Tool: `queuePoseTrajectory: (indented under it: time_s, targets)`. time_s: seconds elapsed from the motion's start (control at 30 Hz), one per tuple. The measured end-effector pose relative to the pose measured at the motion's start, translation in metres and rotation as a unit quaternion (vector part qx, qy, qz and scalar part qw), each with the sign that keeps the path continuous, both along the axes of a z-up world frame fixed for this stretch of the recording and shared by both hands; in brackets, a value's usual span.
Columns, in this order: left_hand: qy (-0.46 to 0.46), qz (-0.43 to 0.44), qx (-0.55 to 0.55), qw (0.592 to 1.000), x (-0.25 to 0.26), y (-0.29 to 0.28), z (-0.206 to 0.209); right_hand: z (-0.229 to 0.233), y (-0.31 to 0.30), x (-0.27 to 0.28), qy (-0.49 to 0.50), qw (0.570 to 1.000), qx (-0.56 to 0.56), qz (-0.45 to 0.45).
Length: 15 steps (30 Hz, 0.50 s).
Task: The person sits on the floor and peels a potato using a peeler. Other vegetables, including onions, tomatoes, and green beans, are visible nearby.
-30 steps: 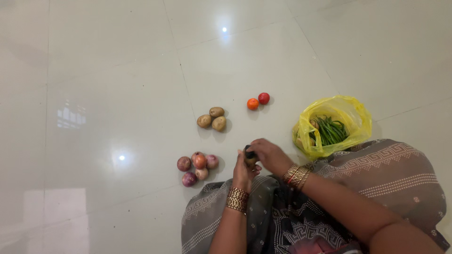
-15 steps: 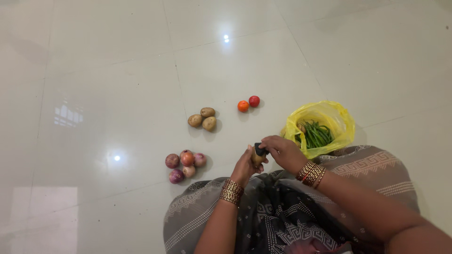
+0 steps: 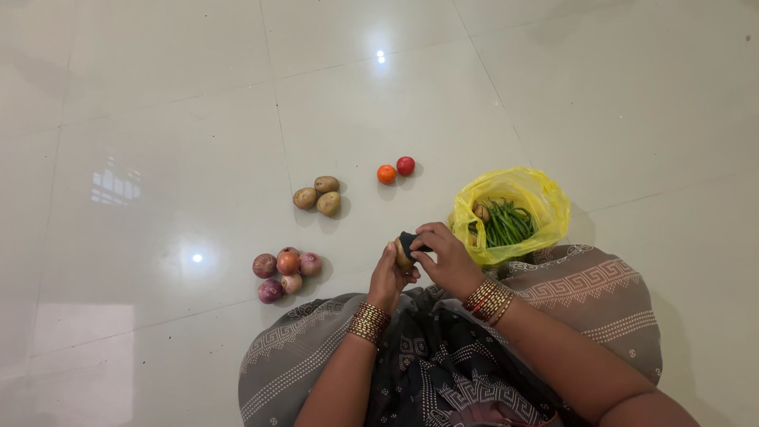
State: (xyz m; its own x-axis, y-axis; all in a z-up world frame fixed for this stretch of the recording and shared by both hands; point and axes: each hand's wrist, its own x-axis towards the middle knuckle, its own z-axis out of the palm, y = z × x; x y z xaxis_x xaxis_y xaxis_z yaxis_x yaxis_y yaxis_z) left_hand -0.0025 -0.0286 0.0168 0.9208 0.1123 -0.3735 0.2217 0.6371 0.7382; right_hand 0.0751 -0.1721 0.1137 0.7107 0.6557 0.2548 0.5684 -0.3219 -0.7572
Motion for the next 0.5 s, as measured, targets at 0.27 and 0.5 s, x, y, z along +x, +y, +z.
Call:
queuePoseTrajectory:
  time_s: [0.27,0.5]
  targets:
    - [-0.023,0.034,-0.048,0.998,-0.006,0.002,-0.001,-0.003,0.005,-0.013,-0.051,0.998,0.013,0.037]
    - [-0.002,0.013,-0.003,1.0,-0.003,0.007,0.007,-0.005,0.01,-0.006,-0.068,0.997,0.025,0.018]
